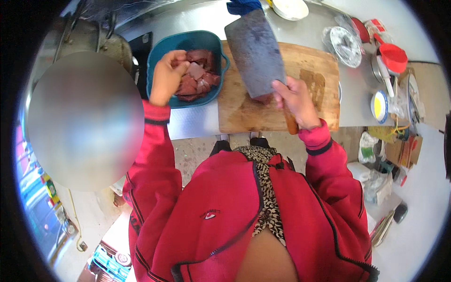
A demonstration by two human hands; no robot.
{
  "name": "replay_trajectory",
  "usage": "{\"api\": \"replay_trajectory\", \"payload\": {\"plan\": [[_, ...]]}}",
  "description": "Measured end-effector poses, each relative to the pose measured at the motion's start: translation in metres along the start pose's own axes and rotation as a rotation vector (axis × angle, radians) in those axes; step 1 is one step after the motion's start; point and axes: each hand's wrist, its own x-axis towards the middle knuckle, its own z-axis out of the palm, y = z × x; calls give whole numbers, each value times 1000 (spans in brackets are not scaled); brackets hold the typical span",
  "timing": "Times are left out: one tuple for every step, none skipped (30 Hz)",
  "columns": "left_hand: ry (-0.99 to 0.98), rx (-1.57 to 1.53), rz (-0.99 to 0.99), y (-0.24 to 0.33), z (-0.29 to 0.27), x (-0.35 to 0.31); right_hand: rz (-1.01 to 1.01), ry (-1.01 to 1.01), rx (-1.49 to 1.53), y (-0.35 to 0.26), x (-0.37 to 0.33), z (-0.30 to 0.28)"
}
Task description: The person slices processed meat on a wooden cutting board using a cleaver and transfers the pieces into a blue tray. They briefly lift a steamer lid to check contents, stir a pot on the stove, and wash their hands at a sink before returning to the cutting board.
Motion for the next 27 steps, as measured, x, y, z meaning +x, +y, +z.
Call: {"api": "replay_trajectory", "payload": {"plan": [[-128, -71, -23, 19, 10, -17, 36, 14, 20, 2, -13, -15], [-256, -143, -43, 33, 23, -30, 69, 32, 39, 5, -26, -30], [-321, -68, 56, 30, 40, -44, 109, 62, 60, 16, -37, -45], [-400, -115, 23, 28, 60, -57, 152, 98, 83, 37, -49, -60], [-471, 2, -11, 43, 75, -64, 193, 135, 104, 59, -61, -72], [-512, -2, -72, 35, 96, -70, 238, 162, 133, 79, -74, -80], [-515, 58, -38, 31, 116, -73, 284, 196, 166, 103, -87, -87], [-516, 118, -6, 29, 131, -75, 331, 225, 200, 122, -99, -90], [-495, 195, 24, 26, 145, -74, 364, 234, 222, 137, -110, -90], [-473, 270, 55, 22, 157, -72, 397, 241, 244, 151, -120, -91], [-452, 348, 90, 24, 165, -68, 428, 249, 270, 160, -126, -91], [-462, 371, 77, 25, 172, -62, 430, 239, 307, 170, -130, -90], [-471, 394, 63, 27, 178, -56, 432, 229, 344, 179, -134, -89], [-481, 421, 52, 29, 182, -51, 431, 218, 384, 186, -136, -86], [-499, 461, 67, 30, 185, -47, 408, 209, 403, 192, -136, -84], [-517, 501, 82, 29, 187, -44, 416, 205, 403, 199, -136, -81], [-534, 539, 100, 28, 190, -41, 421, 203, 400, 203, -133, -78], [-542, 515, 93, 27, 192, -39, 427, 201, 398, 205, -131, -74], [-551, 492, 86, 25, 193, -37, 428, 187, 411, 207, -130, -71], [-557, 467, 77, 22, 195, -35, 429, 172, 422, 199, -127, -66], [-566, 457, 69, 20, 196, -34, 428, 159, 430, 193, -123, -62], [-575, 448, 60, 19, 197, -34, 427, 149, 442, 193, -120, -58], [-586, 437, 52, 18, 200, -34, 426, 142, 453, 194, -117, -55], [-583, 410, 51, 16, 201, -35, 425, 133, 464, 194, -114, -51], [-579, 384, 48, 15, 202, -35, 418, 129, 465, 194, -111, -47], [-576, 354, 43, 13, 203, -37, 412, 125, 462, 192, -108, -42], [-567, 343, 50, 11, 204, -38, 407, 119, 460, 190, -105, -38]]}}
